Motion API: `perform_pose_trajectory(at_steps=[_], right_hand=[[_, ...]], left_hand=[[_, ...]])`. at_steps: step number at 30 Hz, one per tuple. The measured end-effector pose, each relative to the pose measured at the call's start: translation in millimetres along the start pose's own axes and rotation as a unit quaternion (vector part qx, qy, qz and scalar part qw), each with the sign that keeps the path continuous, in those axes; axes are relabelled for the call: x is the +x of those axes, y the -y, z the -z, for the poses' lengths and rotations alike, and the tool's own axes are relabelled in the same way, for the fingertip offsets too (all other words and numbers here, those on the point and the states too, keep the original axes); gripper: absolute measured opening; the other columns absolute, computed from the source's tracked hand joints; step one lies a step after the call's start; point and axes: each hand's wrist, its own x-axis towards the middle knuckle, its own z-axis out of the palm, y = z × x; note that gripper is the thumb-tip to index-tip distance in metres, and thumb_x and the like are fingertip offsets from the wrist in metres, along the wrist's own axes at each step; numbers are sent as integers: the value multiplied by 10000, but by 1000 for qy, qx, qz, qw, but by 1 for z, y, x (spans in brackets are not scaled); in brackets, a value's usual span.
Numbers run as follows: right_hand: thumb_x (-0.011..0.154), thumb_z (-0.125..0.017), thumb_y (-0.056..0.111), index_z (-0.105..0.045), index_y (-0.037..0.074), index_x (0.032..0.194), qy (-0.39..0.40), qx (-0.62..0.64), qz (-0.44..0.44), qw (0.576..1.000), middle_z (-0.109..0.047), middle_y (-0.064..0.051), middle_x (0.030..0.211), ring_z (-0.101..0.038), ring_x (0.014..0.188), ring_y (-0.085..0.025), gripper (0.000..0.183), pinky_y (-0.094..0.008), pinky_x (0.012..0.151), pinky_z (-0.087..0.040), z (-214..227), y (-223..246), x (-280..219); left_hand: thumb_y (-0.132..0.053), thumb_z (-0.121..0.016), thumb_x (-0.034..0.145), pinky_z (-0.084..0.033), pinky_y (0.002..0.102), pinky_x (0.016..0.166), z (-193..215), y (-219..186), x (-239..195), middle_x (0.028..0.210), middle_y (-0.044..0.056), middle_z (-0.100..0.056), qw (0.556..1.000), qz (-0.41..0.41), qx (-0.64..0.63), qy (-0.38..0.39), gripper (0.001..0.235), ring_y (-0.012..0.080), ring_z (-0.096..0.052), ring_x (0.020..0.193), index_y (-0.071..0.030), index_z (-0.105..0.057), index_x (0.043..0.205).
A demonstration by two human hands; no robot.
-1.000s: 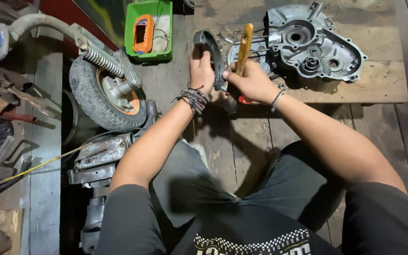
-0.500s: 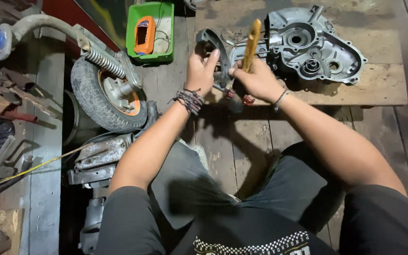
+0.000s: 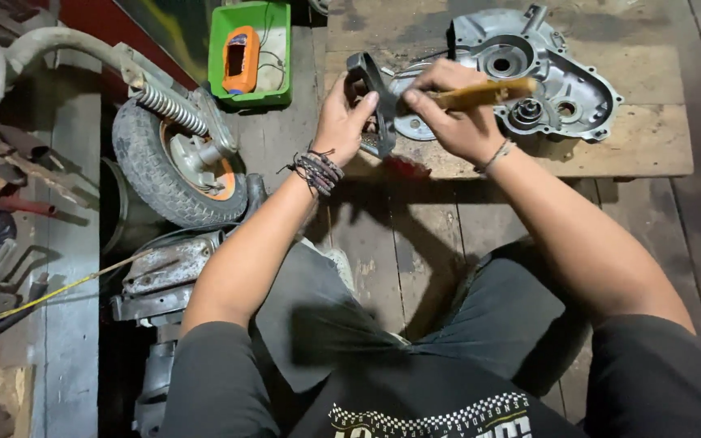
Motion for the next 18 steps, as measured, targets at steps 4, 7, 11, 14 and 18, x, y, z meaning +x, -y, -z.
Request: perform_pose_trajectory(at_steps=[4,7,11,14,18], right_hand=[[1101,-665,180,-714,-43,913,33,-45,-114,992,-656,-118,831,-558,689,-225,295,-332,657,-475,4,-2,-9],[1105,-636,129,-671,-79,979,-64,-44,-98,992,-642,-129,880,-578,743,-228,246,-334,696,-503,0,7,-1],[1053,-662,137,-648,-3,897,3,-7,-84,996,-615,-92,804,-509,682,-198,209,-320,669,-435,-9,-8,-6],[1048,-669,138,-664,4,854,61,37,-195,978,-571,-37,695,-480,589,-146,236,-263,566,-404,4,0,-9],[1077,-607,182,-675,-6,1048,83,78,-206,972,-690,-106,897,-672,757,-192,202,-302,671,-570,17,28,8]], left_hand=[[-121,-604,984,-545,278,849,-1,-10,-3,1114,77,-669,997,10,72,-41,316,161,-640,931,-24,-544,1279],[-162,-608,970,-557,324,888,-4,-4,-1,1102,88,-681,994,12,102,-49,307,195,-668,962,-35,-562,1246],[-172,-603,989,-594,336,868,-2,1,2,1113,102,-639,985,-7,147,-86,370,210,-676,958,-22,-504,1313],[-187,-598,1000,-583,307,821,6,-1,2,1098,90,-674,982,-5,144,-123,372,183,-676,899,-30,-508,1324],[-141,-574,999,-551,305,813,10,11,9,1014,60,-648,995,-7,71,-75,166,168,-626,857,-60,-570,1144]])
